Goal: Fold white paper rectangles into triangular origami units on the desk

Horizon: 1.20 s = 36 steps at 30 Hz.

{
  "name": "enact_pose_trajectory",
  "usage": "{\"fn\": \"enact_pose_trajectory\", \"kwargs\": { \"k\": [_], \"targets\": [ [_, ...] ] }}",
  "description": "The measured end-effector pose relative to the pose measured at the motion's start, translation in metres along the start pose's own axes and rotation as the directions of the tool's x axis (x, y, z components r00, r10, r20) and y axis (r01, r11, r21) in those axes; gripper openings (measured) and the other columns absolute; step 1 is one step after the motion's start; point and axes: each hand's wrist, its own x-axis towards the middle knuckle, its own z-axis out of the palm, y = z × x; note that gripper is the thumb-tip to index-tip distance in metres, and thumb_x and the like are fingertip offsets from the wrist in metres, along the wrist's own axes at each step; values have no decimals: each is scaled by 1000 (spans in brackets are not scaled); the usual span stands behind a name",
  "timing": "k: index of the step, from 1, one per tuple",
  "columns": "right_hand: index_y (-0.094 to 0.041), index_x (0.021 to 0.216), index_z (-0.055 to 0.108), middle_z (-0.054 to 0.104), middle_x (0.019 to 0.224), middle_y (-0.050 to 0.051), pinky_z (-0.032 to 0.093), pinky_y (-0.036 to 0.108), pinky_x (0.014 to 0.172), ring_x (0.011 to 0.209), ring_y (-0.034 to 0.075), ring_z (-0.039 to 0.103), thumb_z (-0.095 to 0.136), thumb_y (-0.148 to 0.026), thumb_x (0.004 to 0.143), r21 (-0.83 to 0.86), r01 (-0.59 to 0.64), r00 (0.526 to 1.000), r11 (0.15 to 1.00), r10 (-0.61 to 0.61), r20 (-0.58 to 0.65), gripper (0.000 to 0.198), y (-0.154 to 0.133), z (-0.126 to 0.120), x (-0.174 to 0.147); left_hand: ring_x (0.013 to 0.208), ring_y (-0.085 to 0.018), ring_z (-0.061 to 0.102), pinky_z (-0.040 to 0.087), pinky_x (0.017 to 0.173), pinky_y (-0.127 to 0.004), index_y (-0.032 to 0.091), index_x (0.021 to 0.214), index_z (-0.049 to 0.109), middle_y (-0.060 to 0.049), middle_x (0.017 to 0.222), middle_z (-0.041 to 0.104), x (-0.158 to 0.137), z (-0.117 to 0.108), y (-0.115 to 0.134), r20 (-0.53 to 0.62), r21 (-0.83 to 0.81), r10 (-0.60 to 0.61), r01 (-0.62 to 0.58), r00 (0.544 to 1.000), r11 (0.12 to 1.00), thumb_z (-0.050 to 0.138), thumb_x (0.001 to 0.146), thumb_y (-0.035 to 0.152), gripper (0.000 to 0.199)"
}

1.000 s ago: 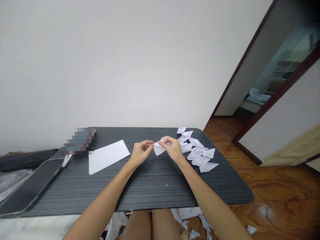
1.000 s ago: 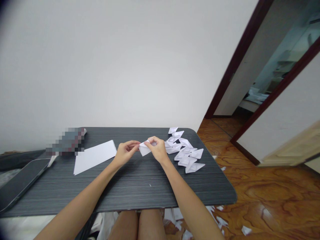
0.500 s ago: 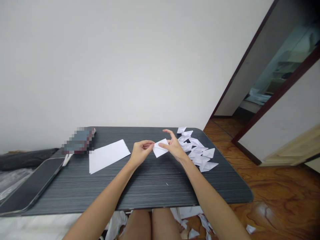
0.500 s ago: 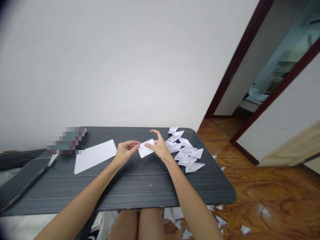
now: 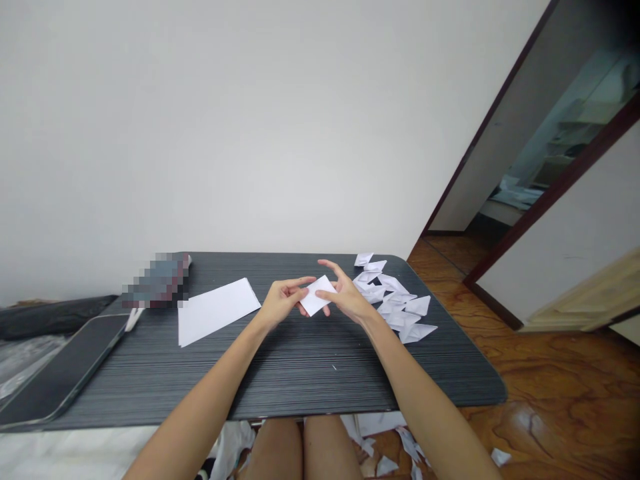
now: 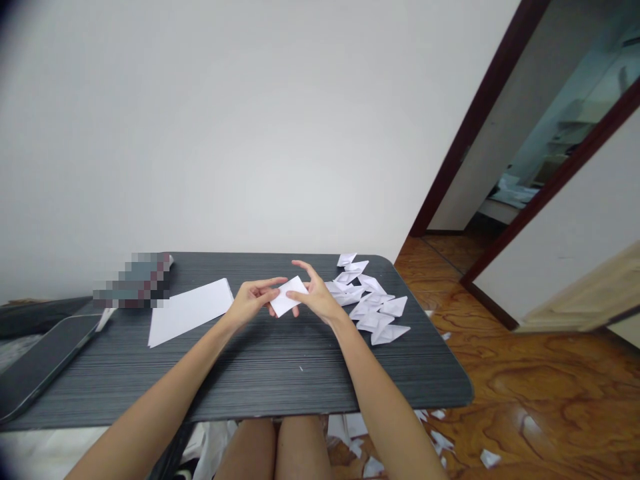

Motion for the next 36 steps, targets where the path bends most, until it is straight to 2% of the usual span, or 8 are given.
{"fn": "enact_pose_trajectory", "kwargs": {
  "k": [5, 9, 15, 20, 23, 26, 31, 36],
  "targets": [
    [-21, 106, 50, 58, 77, 0, 42, 22, 50, 53, 8, 51, 67, -20, 58, 115, -11, 996, 993, 1, 88, 51, -7, -6, -3, 50, -13, 60, 48, 52, -25, 8, 112, 52, -5, 65, 65, 1, -10, 3, 37, 22, -16, 15, 999, 1000, 54, 73, 31, 45],
    [-17, 88, 63, 59, 83, 2, 38, 21, 49, 52, 6, 48, 66, -15, 58, 183, -46, 997, 982, 32, 74, 30, -4, -9, 0, 50, -10, 57, 47, 55, -25, 12, 109, 55, -7, 80, 65, -4, -17, 12, 109, 237, 107, -130, 988, 963, 43, 79, 30, 37],
    [-14, 75, 67, 61, 75, 4, 35, 22, 51, 50, 6, 41, 64, -19, 61, 217, -110, 993, 970, 119, -27, 16, 1, -13, 6, 73, -15, 56, 44, 67, -26, 17, 110, 55, -9, 94, 61, -12, -18, 16, 238, 591, 363, -431, 901, 682, 48, 75, 24, 36],
    [-11, 79, 65, 58, 67, 5, 36, 24, 55, 58, 11, 48, 51, -41, 73, 36, -133, 991, 990, 133, 7, 33, 2, -12, 2, 60, -13, 53, 40, 62, -23, 16, 74, 64, -5, 64, 60, -8, -17, 9, 191, 741, 408, -404, 893, 537, 41, 81, 28, 27],
    [-14, 80, 65, 59, 77, 6, 37, 23, 58, 69, 13, 51, 51, -47, 71, -255, -65, 996, 965, 48, -75, 37, -1, -11, -1, 44, -9, 49, 38, 53, -20, 16, 56, 57, -1, 47, 55, -8, -13, 9, 148, 708, 328, -332, 933, 624, 39, 82, 30, 35],
    [-14, 76, 65, 59, 78, 3, 38, 22, 58, 72, 14, 52, 63, -38, 63, -437, 42, 998, 898, -57, -21, 27, -5, -8, -3, 37, -7, 47, 38, 49, -19, 16, 50, 53, 1, 41, 53, -9, -7, 8, 124, 629, 257, -276, 958, 727, 40, 81, 33, 37],
    [-13, 90, 64, 55, 54, -1, 32, 20, 37, 43, 9, 47, 53, -37, 71, -340, -3, 1000, 940, 5, 4, 32, -8, -2, -5, 35, -8, 49, 35, 40, -18, 13, 55, 51, 1, 41, 55, -4, -3, 4, 43, 392, 101, -110, 994, 913, 43, 78, 41, 37],
    [-14, 95, 64, 56, 51, -1, 33, 18, 34, 38, 6, 42, 55, -32, 70, -249, -26, 1000, 968, 22, -16, 32, -10, -2, -6, 35, -12, 54, 26, 28, -17, 10, 61, 50, -5, 46, 58, 0, -6, 5, 152, -10, -113, 116, 982, 993, 37, 78, 50, 45]
  ]
}}
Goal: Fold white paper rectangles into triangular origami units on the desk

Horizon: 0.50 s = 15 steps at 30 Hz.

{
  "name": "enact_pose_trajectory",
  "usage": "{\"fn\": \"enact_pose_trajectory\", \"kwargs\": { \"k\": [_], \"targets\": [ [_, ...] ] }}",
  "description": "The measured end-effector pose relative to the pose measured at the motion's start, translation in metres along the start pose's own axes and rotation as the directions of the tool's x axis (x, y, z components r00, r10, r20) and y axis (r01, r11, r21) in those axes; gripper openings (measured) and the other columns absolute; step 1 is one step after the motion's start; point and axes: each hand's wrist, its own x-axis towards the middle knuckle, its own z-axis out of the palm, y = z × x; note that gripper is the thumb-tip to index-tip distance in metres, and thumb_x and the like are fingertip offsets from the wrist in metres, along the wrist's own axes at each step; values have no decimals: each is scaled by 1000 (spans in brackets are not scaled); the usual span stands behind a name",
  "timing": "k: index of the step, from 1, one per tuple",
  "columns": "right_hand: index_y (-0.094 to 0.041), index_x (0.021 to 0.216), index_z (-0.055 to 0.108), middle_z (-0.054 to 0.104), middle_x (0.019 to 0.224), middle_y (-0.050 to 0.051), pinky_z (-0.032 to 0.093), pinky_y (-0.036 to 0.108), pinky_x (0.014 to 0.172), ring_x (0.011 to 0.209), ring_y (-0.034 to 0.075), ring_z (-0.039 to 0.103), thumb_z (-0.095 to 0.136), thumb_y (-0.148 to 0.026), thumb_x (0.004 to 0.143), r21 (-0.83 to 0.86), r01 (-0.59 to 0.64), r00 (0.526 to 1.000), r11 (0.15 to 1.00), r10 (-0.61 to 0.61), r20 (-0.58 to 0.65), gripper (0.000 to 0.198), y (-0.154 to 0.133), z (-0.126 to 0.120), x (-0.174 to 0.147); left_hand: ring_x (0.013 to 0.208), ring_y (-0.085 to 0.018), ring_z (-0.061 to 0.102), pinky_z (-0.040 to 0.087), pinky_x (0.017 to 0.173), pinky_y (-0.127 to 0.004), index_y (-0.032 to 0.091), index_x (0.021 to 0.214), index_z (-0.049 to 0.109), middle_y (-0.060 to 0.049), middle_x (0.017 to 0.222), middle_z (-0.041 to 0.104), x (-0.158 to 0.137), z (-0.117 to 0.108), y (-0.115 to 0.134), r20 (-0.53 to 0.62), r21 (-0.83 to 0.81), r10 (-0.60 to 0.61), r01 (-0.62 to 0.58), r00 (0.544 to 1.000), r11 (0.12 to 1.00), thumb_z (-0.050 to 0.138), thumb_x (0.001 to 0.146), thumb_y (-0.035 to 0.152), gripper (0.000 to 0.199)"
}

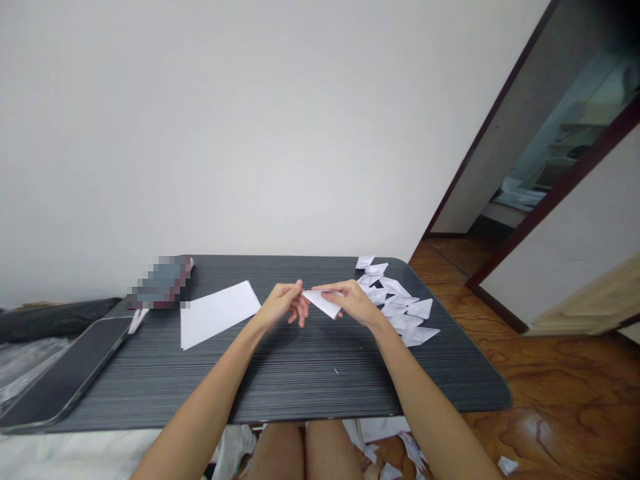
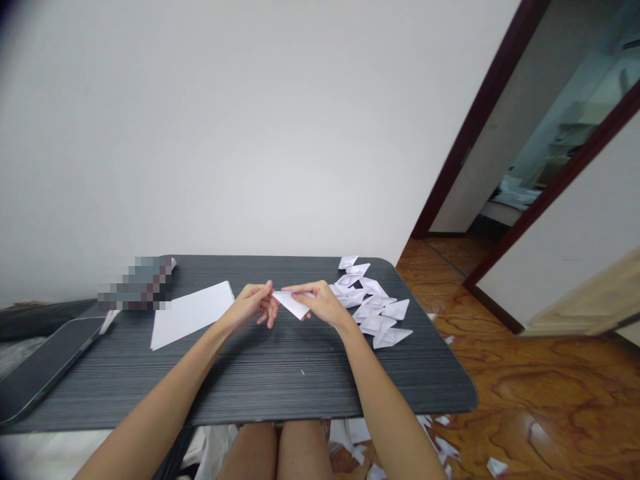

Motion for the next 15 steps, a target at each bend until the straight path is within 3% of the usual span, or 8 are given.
{"fn": "enact_pose_trajectory", "kwargs": {
  "k": [8, 15],
  "targets": [
    [-14, 84, 68, 52, 43, -3, 31, 16, 33, 35, 5, 39, 56, -25, 66, 41, -43, 999, 998, 42, 27, 24, 2, -2, 0, 39, -12, 57, 40, 35, -17, 7, 64, 55, -4, 48, 58, -6, -3, 5, 59, -92, -61, 67, 996, 994, 54, 71, 42, 36],
    [-14, 78, 68, 51, 42, -4, 30, 16, 33, 34, 5, 40, 52, -18, 64, 20, -56, 998, 998, 56, 8, 22, 2, -1, 0, 40, -13, 58, 42, 36, -18, 8, 65, 55, -4, 48, 59, -7, -4, 5, 88, -74, -82, 89, 993, 993, 55, 71, 42, 35]
  ]
}}
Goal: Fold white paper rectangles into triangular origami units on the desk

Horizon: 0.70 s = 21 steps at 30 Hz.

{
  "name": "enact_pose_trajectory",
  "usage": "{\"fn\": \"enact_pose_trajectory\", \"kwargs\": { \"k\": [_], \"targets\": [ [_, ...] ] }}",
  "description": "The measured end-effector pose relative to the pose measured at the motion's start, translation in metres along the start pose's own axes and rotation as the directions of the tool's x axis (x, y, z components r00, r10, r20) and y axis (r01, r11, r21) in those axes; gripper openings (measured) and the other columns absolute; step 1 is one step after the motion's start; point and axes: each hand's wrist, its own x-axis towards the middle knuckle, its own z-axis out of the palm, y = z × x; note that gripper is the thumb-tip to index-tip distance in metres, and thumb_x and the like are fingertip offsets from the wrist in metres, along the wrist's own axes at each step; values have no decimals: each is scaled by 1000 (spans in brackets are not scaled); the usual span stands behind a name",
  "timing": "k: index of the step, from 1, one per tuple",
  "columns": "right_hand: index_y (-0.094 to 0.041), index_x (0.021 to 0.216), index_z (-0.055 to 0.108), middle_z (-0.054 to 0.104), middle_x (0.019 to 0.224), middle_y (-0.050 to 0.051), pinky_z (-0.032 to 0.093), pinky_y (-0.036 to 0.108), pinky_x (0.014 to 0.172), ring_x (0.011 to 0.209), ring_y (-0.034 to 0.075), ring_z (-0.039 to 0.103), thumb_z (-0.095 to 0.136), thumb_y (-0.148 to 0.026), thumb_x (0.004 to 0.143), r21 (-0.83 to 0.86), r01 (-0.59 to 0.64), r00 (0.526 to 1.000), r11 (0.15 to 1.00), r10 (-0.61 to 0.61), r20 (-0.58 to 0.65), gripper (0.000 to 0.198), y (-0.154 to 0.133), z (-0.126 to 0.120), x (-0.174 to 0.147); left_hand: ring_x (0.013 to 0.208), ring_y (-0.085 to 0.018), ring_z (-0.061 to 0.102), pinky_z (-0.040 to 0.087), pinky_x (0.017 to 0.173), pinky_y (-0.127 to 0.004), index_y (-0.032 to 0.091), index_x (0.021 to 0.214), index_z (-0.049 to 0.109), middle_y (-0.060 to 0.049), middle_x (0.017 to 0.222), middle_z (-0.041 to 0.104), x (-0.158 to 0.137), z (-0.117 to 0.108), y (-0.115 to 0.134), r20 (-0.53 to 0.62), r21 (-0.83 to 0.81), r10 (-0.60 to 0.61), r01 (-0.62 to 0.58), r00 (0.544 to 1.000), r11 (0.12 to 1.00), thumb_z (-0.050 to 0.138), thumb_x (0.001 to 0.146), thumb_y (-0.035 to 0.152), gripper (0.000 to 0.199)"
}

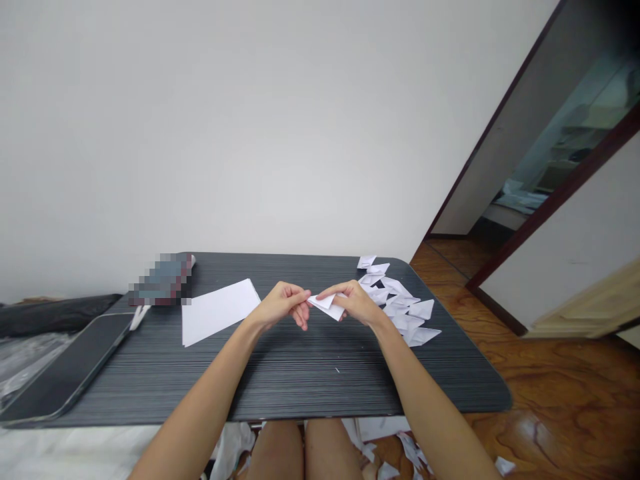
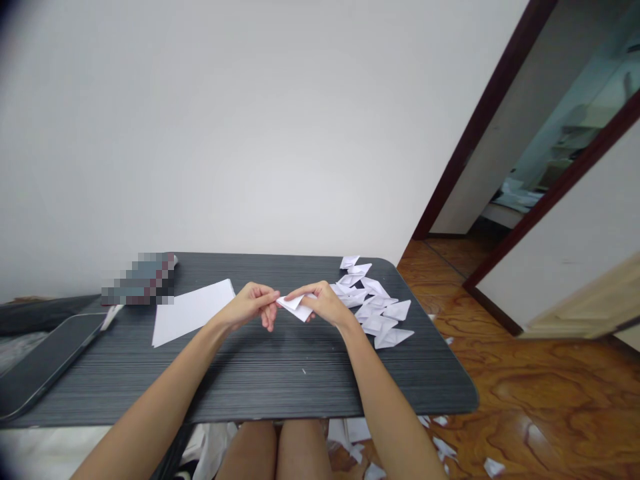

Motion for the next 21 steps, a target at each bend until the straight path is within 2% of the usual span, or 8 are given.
{"fn": "enact_pose_trajectory", "kwargs": {
  "k": [5, 8, 11, 13, 18, 21],
  "targets": [
    [-16, 80, 68, 55, 47, -3, 33, 17, 36, 38, 6, 43, 49, -16, 66, -58, 43, 998, 997, -40, 53, 24, 1, -1, -1, 40, -14, 58, 44, 37, -19, 8, 63, 53, -5, 49, 60, 0, 4, -3, 37, 48, 12, -14, 999, 999, 55, 71, 42, 35],
    [-16, 82, 68, 64, 66, 1, 40, 20, 48, 53, 10, 53, 51, -17, 67, -105, 123, 990, 987, -115, 85, 23, -4, -5, -3, 40, -15, 58, 46, 38, -21, 8, 64, 53, -5, 50, 60, 0, 6, -2, 20, 68, 46, -47, 999, 997, 56, 70, 41, 34],
    [-17, 104, 59, 65, 89, 4, 43, 24, 63, 74, 14, 57, 52, -22, 70, -82, 170, 982, 982, -162, 100, 35, -9, -11, -4, 41, -15, 59, 47, 40, -22, 8, 63, 53, -5, 50, 60, 0, 7, -1, -30, 104, 91, -87, 995, 991, 55, 71, 40, 33],
    [-16, 112, 52, 64, 92, 6, 43, 26, 63, 74, 15, 58, 54, -27, 71, -96, 145, 988, 985, -139, 70, 43, -8, -12, -4, 42, -14, 59, 48, 42, -22, 8, 63, 52, -5, 51, 60, 1, 7, -2, -56, 159, 123, -113, 991, 981, 52, 73, 40, 33],
    [-13, 86, 66, 66, 83, 7, 43, 26, 65, 74, 17, 58, 60, -31, 66, -225, 147, 987, 963, -157, -28, 27, 3, -10, 3, 48, -15, 61, 49, 47, -22, 9, 66, 53, -5, 56, 61, 2, 8, -8, -63, 319, 202, -172, 977, 932, 45, 78, 38, 32],
    [-13, 84, 66, 66, 81, 6, 43, 26, 65, 73, 17, 59, 60, -30, 66, -204, 156, 986, 967, -163, -21, 25, 6, -9, 5, 51, -14, 62, 49, 51, -22, 10, 67, 54, -4, 58, 62, 2, 8, -9, -57, 422, 264, -216, 963, 880, 43, 80, 36, 31]
  ]
}}
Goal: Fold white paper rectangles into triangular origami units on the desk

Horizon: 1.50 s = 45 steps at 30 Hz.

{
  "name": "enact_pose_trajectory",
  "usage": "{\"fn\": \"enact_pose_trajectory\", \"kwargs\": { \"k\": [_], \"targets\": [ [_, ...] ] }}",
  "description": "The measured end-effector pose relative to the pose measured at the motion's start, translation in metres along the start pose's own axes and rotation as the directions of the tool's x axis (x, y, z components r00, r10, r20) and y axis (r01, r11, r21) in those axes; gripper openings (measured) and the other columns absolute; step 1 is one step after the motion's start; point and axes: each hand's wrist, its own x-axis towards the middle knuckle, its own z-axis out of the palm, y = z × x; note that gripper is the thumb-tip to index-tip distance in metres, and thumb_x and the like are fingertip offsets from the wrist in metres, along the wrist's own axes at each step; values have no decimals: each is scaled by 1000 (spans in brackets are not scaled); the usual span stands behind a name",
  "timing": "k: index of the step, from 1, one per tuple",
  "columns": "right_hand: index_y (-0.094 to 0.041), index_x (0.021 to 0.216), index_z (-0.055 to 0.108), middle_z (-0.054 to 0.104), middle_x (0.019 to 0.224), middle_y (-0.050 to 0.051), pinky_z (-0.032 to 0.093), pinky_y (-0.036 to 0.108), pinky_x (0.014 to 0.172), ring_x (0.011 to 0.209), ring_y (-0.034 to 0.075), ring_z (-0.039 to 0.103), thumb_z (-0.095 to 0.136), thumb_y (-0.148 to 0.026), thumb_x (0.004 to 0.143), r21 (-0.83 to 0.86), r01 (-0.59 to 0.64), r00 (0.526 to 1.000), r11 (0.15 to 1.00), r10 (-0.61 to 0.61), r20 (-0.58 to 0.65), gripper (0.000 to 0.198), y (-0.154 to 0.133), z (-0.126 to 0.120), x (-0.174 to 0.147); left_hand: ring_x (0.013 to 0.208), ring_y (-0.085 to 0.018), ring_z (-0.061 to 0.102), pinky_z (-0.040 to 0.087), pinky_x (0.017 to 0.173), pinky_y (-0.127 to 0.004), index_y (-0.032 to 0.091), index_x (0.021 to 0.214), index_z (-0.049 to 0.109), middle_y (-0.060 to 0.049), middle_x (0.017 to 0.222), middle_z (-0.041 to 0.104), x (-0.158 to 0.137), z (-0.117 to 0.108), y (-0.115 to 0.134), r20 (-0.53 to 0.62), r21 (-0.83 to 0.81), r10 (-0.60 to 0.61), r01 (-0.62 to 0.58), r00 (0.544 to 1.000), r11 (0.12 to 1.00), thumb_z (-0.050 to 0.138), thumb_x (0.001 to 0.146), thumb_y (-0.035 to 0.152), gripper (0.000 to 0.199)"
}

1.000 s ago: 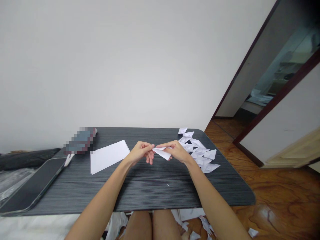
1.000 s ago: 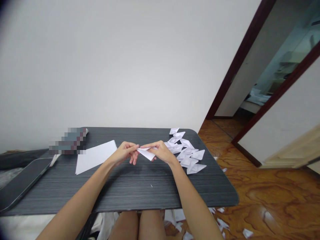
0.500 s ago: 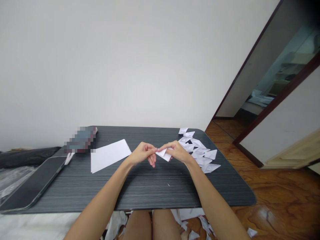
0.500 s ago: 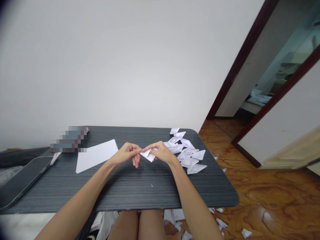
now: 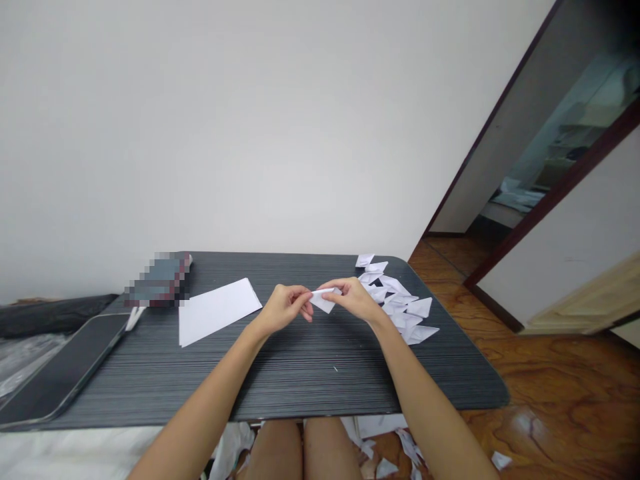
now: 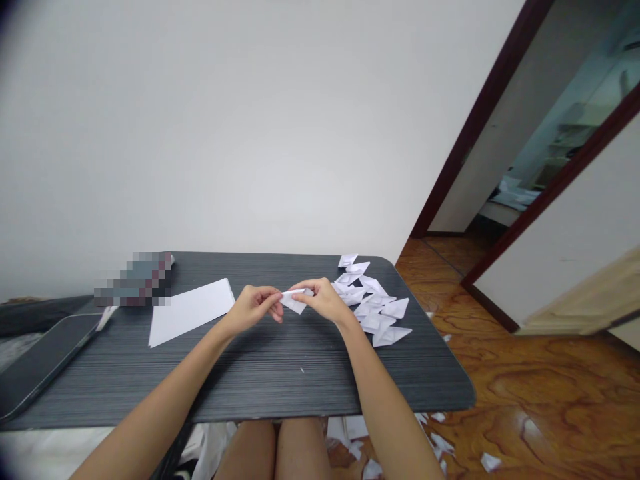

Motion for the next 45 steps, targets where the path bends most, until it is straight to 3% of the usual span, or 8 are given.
{"fn": "enact_pose_trajectory", "kwargs": {
  "k": [6, 15, 25, 28, 32, 37, 40, 45],
  "targets": [
    [-14, 79, 68, 67, 77, 6, 43, 27, 66, 72, 18, 59, 60, -32, 67, -22, -9, 999, 1000, 8, -37, 23, -1, 2, 2, 51, -13, 62, 48, 53, -21, 12, 64, 55, -3, 57, 61, -1, 2, -2, -15, 147, 85, -82, 996, 986, 42, 81, 34, 31],
    [-13, 74, 68, 67, 67, 5, 40, 25, 54, 58, 15, 57, 61, -30, 65, 15, -32, 992, 999, 34, -124, 20, 3, 3, 3, 57, -18, 63, 51, 61, -33, 8, 94, 52, -6, 65, 62, 3, 1, -3, 77, -273, -59, 78, 995, 959, 44, 79, 37, 33],
    [-13, 69, 67, 63, 60, 3, 37, 24, 52, 53, 13, 52, 59, -30, 66, 56, -60, 981, 997, 69, -180, 20, 3, 11, 5, 49, -16, 61, 50, 53, -29, 8, 91, 53, -5, 59, 59, 5, 3, -10, -10, -243, -32, 28, 999, 970, 44, 80, 37, 33],
    [-13, 70, 66, 60, 55, 1, 34, 22, 48, 49, 10, 48, 58, -33, 67, 155, -83, 980, 984, 108, -165, 22, 4, 9, 5, 53, -16, 61, 50, 57, -30, 7, 97, 52, -6, 64, 61, 5, -1, -5, 4, -340, 35, -31, 999, 940, 44, 80, 36, 34],
    [-13, 74, 62, 58, 56, 2, 30, 21, 41, 45, 9, 46, 61, -37, 65, 443, -186, 980, 877, 198, 19, 26, 3, 12, 3, 57, -13, 58, 47, 59, -27, 8, 97, 57, -6, 66, 61, 5, -7, 2, 26, -297, 134, -120, 991, 947, 48, 79, 32, 31],
    [-17, 74, 56, 56, 64, -1, 29, 18, 40, 46, 6, 44, 67, -33, 59, 640, -163, 977, 751, 212, 1, 25, 1, 27, 6, 70, -14, 58, 47, 66, -27, 12, 85, 65, -8, 83, 62, 6, -5, 4, -176, -132, 202, -227, 963, 965, 55, 73, 27, 21],
    [-17, 69, 54, 52, 67, -3, 35, 19, 46, 51, 5, 45, 69, -31, 58, 650, -101, 970, 753, 220, -104, 23, 3, 34, 8, 87, -19, 57, 46, 78, -31, 13, 80, 67, -9, 88, 64, 7, 1, 4, -278, -110, 200, -237, 940, 965, 59, 69, 27, 20],
    [-17, 66, 51, 50, 68, -2, 40, 22, 56, 58, 8, 48, 67, -35, 56, 583, -39, 932, 811, 240, -271, 26, 7, 38, 12, 84, -20, 59, 48, 77, -33, 12, 82, 66, -8, 89, 65, 6, 8, 5, -360, -187, 104, -181, 927, 965, 58, 69, 30, 23]
  ]
}}
